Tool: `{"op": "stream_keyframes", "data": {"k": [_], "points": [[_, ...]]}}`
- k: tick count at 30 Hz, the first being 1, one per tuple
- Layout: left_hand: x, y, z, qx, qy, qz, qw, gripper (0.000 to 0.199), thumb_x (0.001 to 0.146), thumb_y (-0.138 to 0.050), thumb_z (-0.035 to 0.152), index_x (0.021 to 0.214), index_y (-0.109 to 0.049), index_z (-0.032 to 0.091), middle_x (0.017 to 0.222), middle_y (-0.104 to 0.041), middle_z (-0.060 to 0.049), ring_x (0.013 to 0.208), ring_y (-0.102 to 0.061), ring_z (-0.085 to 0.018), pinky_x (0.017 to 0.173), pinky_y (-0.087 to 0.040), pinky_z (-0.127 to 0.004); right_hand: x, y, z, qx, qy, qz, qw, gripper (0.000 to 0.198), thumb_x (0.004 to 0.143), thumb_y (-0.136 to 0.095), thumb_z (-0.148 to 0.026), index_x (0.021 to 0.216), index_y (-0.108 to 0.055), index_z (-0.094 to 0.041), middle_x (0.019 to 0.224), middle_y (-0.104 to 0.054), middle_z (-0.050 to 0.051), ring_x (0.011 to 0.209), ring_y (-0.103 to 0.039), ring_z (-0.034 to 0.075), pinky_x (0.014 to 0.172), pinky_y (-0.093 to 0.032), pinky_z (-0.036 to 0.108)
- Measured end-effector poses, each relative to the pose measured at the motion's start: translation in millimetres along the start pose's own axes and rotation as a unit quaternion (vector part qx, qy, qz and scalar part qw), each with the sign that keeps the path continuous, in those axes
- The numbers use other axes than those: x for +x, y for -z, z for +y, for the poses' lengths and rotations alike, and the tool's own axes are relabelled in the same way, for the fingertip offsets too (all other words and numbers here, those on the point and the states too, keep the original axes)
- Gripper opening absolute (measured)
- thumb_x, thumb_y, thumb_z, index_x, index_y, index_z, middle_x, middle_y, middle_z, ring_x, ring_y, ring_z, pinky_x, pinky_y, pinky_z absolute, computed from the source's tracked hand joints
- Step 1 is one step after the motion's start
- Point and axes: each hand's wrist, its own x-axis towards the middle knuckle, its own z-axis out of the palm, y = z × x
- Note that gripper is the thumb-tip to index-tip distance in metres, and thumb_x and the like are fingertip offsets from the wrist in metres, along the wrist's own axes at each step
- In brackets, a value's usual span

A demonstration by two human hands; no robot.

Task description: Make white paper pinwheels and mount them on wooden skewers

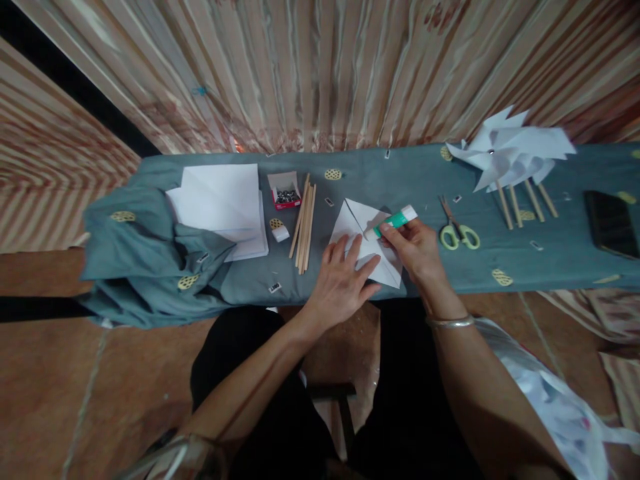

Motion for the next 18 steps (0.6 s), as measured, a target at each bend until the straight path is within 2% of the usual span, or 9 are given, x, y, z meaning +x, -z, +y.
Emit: {"op": "stream_keyframes", "data": {"k": [6, 11, 18], "points": [[8.7, -8.7, 1.3, 0.003, 0.001, 0.015, 1.000, 0.048, 0.087, -0.061, 0.044, 0.130, -0.057, 0.024, 0.150, -0.039, -0.018, 0.144, -0.026, -0.040, 0.112, -0.023, -0.066, 2.4, 0.9, 3.1, -0.024, 0.012, -0.003, 1.000, 0.041, 0.062, -0.081, -0.054, 0.075, -0.062, -0.021, 0.064, -0.064, -0.003, 0.056, -0.059, 0.013, 0.055, -0.051, 0.027], [14.1, -15.9, -2.8, 0.009, 0.006, 0.009, 1.000, 0.046, 0.087, -0.059, 0.048, 0.126, -0.060, 0.024, 0.147, -0.043, -0.016, 0.143, -0.027, -0.041, 0.111, -0.024, -0.066, 4.9, 2.1, 5.2, -0.047, 0.024, -0.014, 0.999, 0.040, 0.066, -0.078, -0.055, 0.076, -0.061, -0.021, 0.064, -0.064, -0.002, 0.056, -0.058, 0.013, 0.055, -0.050, 0.027], [13.6, -14.5, -2.7, 0.011, 0.009, 0.005, 1.000, 0.045, 0.087, -0.060, 0.046, 0.127, -0.060, 0.025, 0.147, -0.043, -0.016, 0.143, -0.027, -0.039, 0.111, -0.023, -0.065, 7.6, 7.9, 8.4, -0.108, 0.053, -0.017, 0.993, 0.038, 0.071, -0.073, -0.056, 0.080, -0.062, -0.021, 0.068, -0.065, 0.000, 0.063, -0.061, 0.015, 0.060, -0.052, 0.029]]}}
